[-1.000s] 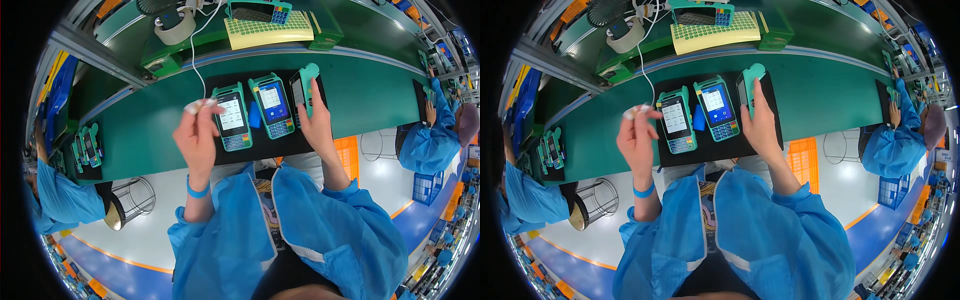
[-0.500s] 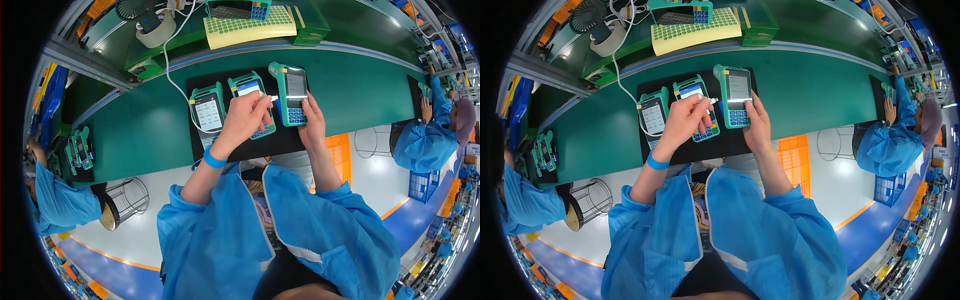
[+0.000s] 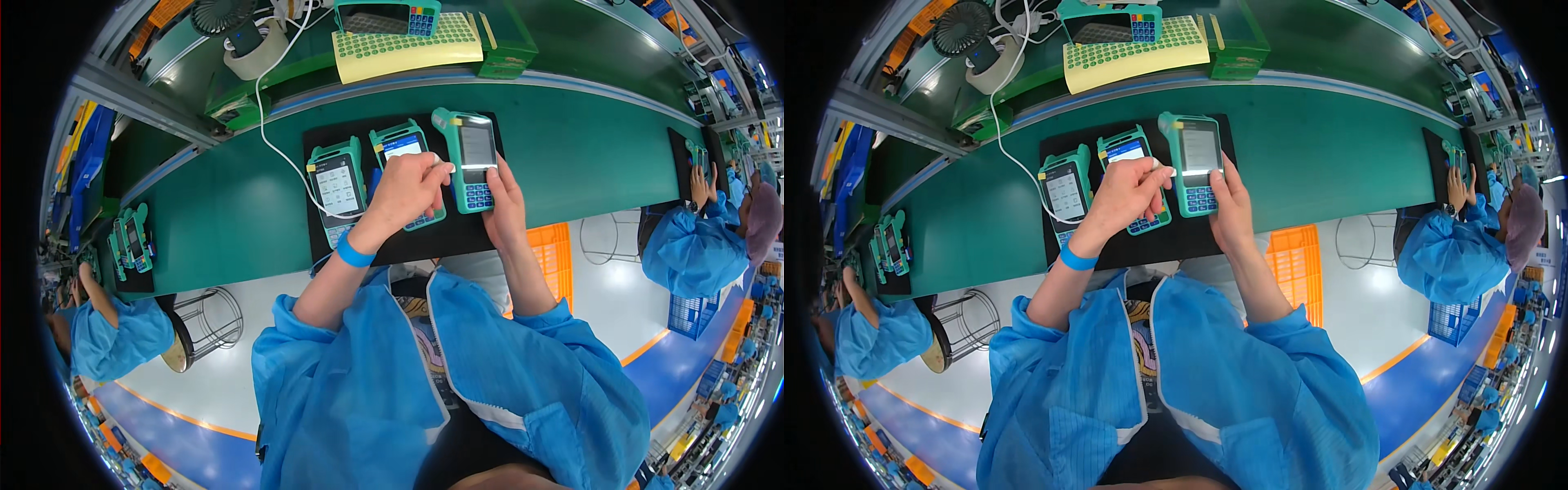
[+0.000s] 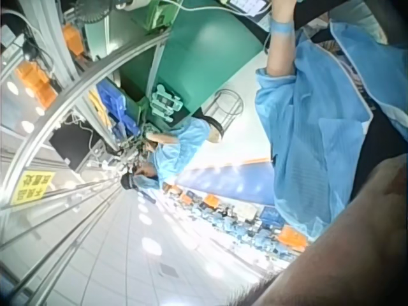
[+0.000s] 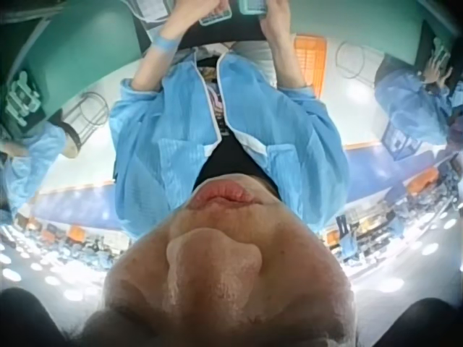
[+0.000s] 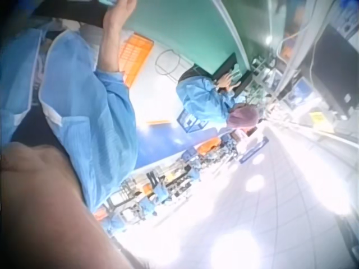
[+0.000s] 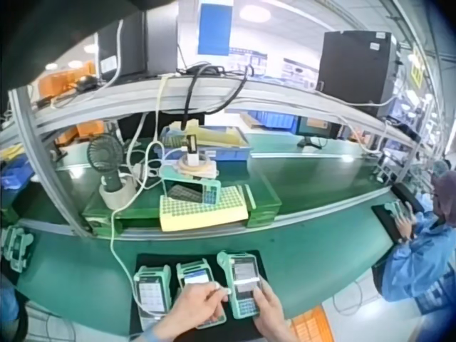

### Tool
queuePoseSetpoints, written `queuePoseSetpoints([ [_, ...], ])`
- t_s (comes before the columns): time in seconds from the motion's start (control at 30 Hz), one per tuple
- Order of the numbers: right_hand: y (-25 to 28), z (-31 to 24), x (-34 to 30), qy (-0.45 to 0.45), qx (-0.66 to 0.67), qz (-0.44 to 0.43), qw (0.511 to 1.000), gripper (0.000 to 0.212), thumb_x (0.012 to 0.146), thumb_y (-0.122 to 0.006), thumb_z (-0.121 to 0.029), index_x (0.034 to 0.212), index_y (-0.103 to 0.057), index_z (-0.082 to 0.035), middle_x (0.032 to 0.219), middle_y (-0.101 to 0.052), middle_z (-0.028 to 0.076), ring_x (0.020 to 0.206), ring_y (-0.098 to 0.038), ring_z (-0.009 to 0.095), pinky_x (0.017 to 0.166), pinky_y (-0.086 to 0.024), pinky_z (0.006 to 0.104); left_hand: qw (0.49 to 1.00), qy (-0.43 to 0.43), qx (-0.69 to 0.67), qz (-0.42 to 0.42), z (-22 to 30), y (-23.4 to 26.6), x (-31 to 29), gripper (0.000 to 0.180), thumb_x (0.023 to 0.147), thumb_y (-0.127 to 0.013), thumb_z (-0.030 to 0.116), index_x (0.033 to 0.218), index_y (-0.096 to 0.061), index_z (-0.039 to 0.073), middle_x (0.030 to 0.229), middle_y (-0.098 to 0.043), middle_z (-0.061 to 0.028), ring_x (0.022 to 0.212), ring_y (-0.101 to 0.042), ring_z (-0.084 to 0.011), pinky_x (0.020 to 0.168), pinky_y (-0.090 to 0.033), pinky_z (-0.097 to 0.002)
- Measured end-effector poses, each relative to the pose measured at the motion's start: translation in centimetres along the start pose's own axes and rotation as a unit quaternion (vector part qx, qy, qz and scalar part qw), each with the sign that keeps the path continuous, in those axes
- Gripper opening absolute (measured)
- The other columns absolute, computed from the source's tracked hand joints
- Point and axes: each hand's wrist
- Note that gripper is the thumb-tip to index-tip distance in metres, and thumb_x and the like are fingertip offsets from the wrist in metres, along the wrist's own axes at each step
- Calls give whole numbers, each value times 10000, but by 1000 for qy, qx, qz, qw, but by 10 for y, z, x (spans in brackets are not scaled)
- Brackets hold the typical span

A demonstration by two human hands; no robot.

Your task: The person tests handheld payment devices by plugging a cable into them, tapping and swiping their touchscreens, peeling stickers from a sheet to apply to them, and sliding the devices down the table.

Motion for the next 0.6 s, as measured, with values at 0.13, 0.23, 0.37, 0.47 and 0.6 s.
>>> queuePoseSetpoints([
  [0.13,7,5,2,36,-47,-37,998,488,1108,-464,-172,1561,-371,-15,1397,-579,121,1254,-572,163,1045,-478,324,999,-8,33,10,-4,-2,-2,300,1042,-580,200,870,-675,-27,596,-654,-82,500,-641,-136,474,-489,-272],
  [0.23,6,5,3,38,-73,-49,995,488,1100,-472,-157,1554,-373,-9,1413,-561,122,1275,-549,170,1066,-454,318,999,-18,41,-3,-6,1,-5,280,1027,-597,186,890,-668,-48,606,-663,-113,519,-661,-211,507,-506,-329],
  [0.37,7,13,5,87,-129,-13,988,481,1078,-499,-160,1520,-423,14,1399,-577,144,1276,-558,222,1108,-420,349,950,-109,280,86,3,10,-23,264,982,-674,244,1035,-677,-15,762,-700,-180,712,-672,-377,674,-526,-451],
  [0.47,4,-3,4,285,-467,-14,837,477,1011,-590,-176,1445,-520,12,1441,-510,219,1315,-525,353,1106,-417,392,876,-266,348,204,26,37,-55,299,877,-770,138,1145,-700,25,1117,-693,-177,996,-670,-355,814,-551,-422],
  [0.6,0,-29,18,302,-498,-6,813,500,952,-652,-132,1428,-546,-20,1440,-500,207,1327,-520,360,1091,-441,404,705,-453,378,394,71,76,-105,477,741,-767,4,1214,-739,61,991,-654,-84,869,-635,-296,766,-527,-424],
])
Point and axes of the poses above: each hand's wrist, its own x-axis towards the middle knuckle, its own y-axis out of the back of the hand, z = x × y
